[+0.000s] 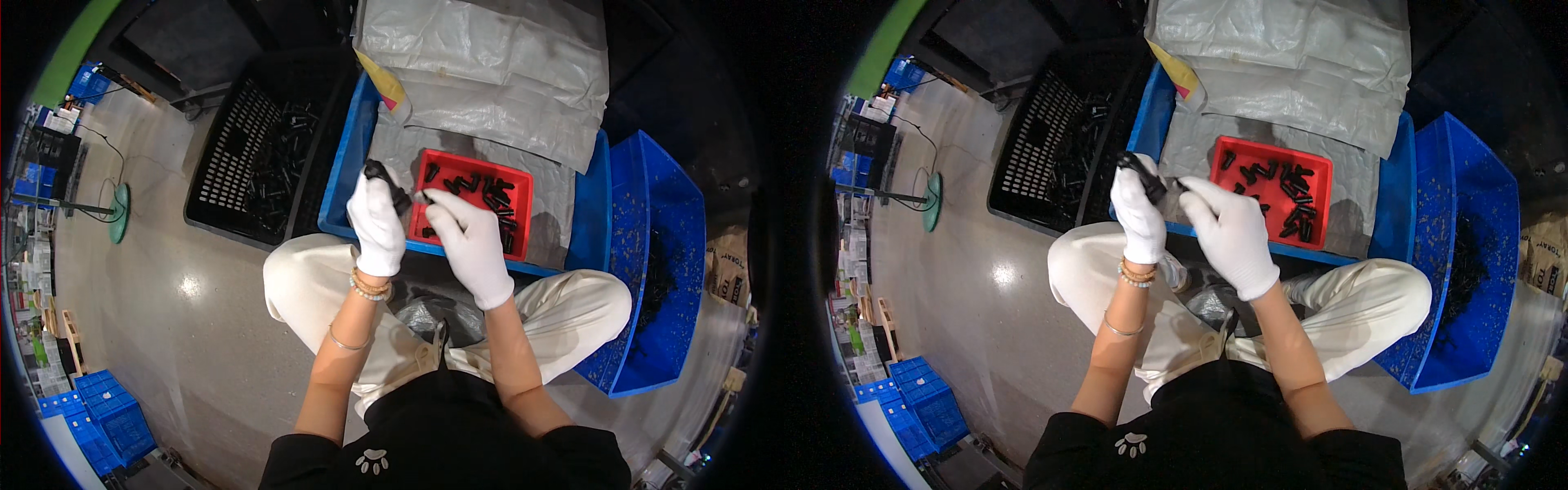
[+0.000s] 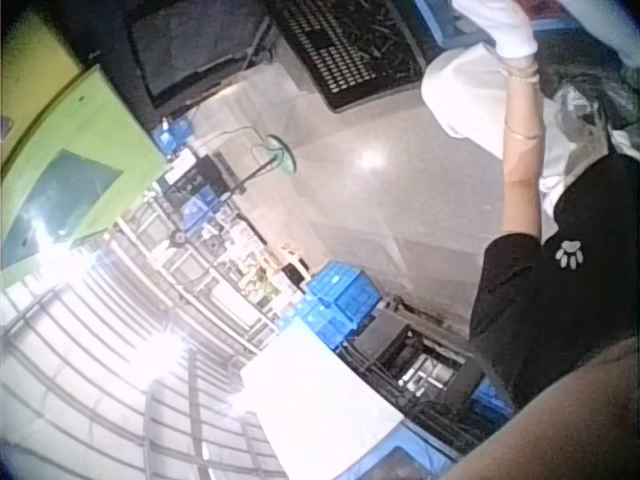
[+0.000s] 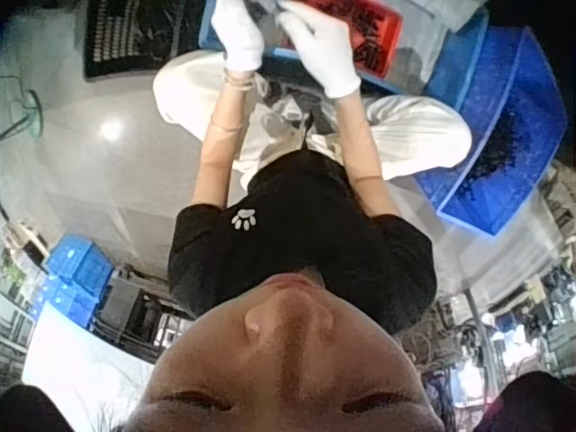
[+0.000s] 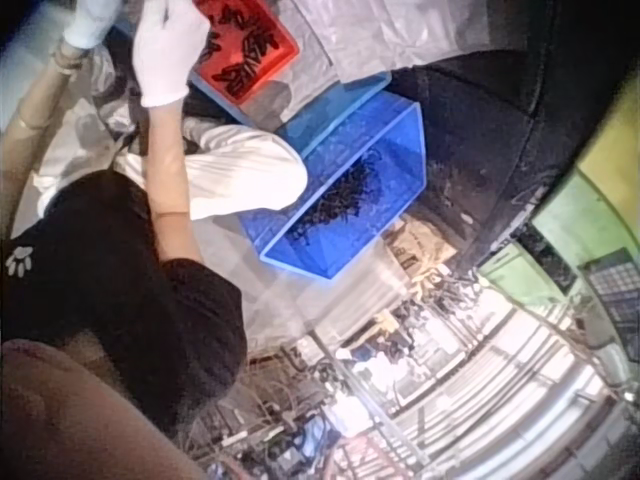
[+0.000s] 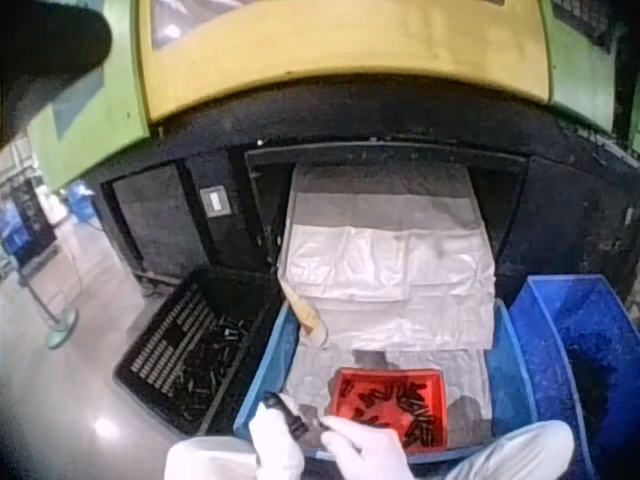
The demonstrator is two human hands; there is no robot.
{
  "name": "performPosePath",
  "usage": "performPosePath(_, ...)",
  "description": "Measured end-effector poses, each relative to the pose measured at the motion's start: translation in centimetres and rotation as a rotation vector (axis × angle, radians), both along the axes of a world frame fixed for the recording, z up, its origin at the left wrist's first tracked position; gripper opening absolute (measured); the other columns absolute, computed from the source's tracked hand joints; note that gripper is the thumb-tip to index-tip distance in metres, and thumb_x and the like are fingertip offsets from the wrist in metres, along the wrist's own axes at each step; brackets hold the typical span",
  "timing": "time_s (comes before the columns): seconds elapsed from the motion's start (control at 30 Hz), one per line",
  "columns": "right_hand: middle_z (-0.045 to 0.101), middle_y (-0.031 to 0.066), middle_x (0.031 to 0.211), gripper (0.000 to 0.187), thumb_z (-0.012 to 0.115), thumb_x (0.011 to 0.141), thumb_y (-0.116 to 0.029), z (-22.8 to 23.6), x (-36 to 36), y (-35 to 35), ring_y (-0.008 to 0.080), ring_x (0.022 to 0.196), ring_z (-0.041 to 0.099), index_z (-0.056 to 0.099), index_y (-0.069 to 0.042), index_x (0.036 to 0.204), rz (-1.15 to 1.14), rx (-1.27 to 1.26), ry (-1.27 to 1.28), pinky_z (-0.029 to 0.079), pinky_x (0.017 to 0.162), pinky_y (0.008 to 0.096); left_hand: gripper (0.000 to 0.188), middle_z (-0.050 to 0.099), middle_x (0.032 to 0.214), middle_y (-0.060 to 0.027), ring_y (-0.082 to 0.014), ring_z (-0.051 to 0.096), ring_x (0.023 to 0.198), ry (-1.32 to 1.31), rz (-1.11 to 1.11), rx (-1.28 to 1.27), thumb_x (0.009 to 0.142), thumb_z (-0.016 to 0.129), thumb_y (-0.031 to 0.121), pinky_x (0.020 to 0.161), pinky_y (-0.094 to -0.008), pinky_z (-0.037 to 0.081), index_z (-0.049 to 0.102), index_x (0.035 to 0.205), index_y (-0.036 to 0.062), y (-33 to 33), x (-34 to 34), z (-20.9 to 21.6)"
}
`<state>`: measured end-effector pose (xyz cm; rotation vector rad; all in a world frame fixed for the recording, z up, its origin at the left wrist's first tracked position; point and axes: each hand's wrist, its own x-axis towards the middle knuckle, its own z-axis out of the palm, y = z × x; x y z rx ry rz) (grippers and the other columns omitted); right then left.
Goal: The worker is assembling small black plastic components by hand in a factory setting.
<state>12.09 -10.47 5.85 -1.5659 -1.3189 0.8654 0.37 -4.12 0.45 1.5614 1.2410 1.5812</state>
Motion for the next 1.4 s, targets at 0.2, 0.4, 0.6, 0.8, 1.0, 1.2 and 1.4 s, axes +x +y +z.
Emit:
performPosePath(0.2, 0.063, 0.019, 0.091, 0.03, 0.055, 0.082, -0.025, -11.4, 6.9, 4.5, 0.0278, 0.088, 0.061, 0.063, 0.0, 0.099, -0.017, -0.1, -0.202, 0.045, 0.077, 0.0328, 0.049, 0.041, 0.072, -0.0016, -0.0076, 0.038, 0.057, -1.223, -0.188, -0.318, 0.094, 0.031, 0.046, 0.048, -0.0193, 0.034, 0.047, 0.103, -0.0003, 2.7, -6.1, 2.6)
performPosePath(0.4, 0.061, 0.0215, 0.095, 0.028, 0.046, 0.084, -0.025, -27.7, 11.6, 5.4, 0.0379, 0.092, 0.058, 0.065, -0.005, 0.088, 0.219, -0.609, -0.654, 0.046, 0.082, 0.0443, 0.058, 0.049, 0.084, -0.0068, -0.0126, 0.043, 0.063, -1.221, -0.139, -0.333, 0.093, 0.035, 0.042, 0.053, -0.0233, 0.039, 0.031, 0.131, -0.0016, 3.1, -6.4, 2.5)
performPosePath(0.6, 0.056, 0.017, 0.115, 0.039, 0.047, 0.079, -0.019, -34.4, 8.2, 6.9, 0.0328, 0.104, 0.055, 0.056, -0.014, 0.117, 0.56, -0.68, -0.631, 0.045, 0.087, 0.0397, 0.054, 0.053, 0.087, -0.0076, -0.0123, 0.046, 0.067, -1.173, -0.34, -0.405, 0.093, 0.04, 0.038, 0.058, -0.0233, 0.042, 0.035, 0.128, -0.0016, 2.3, -4.9, 2.2)
performPosePath(0.8, 0.062, 0.0171, 0.103, 0.047, 0.058, 0.074, -0.022, -35.1, 5.1, 8.9, 0.0305, 0.09, 0.061, 0.053, -0.008, 0.119, 0.739, -0.99, -0.555, 0.05, 0.074, 0.0377, 0.057, 0.054, 0.085, -0.0074, -0.0119, 0.047, 0.063, -0.957, -0.235, -0.461, 0.093, 0.04, 0.043, 0.055, -0.0249, 0.042, 0.035, 0.125, -0.004, 2.3, -4.0, 0.5)
performPosePath(1.0, 0.062, 0.0202, 0.1, 0.047, 0.061, 0.075, -0.03, -38.7, 7.9, 8.3, 0.0327, 0.084, 0.062, 0.055, -0.005, 0.114, 0.729, -0.87, -0.721, 0.05, 0.072, 0.0395, 0.049, 0.055, 0.082, -0.0083, -0.014, 0.049, 0.064, -0.936, -0.305, -0.528, 0.093, 0.041, 0.042, 0.055, -0.0261, 0.043, 0.046, 0.114, -0.0025, 2.6, -1.4, -0.9)
performPosePath(1.2, 0.062, 0.0207, 0.098, 0.04, 0.056, 0.08, -0.036, -31.8, 7.7, 9.1, 0.0347, 0.087, 0.062, 0.059, -0.003, 0.103, 0.47, -0.674, -0.633, 0.048, 0.077, 0.0412, 0.037, 0.054, 0.08, -0.0052, -0.0108, 0.049, 0.059, -0.772, -0.276, -0.55, 0.094, 0.04, 0.029, 0.054, -0.0219, 0.042, 0.046, 0.114, -0.0003, 2.5, -0.7, -1.3)
performPosePath(1.4, 0.047, 0.0024, 0.056, 0.03, 0.046, 0.091, -0.034, -12.2, 5.6, 5.5, 0.0101, 0.036, 0.037, 0.053, -0.005, 0.086, -0.005, -0.475, 0.928, 0.026, 0.033, 0.0224, 0.026, 0.052, 0.072, -0.003, -0.0092, 0.047, 0.058, -0.164, -0.14, -0.424, 0.089, 0.046, 0.018, 0.056, -0.0228, 0.041, 0.051, 0.109, 0.0013, 1.1, -0.5, 1.8)
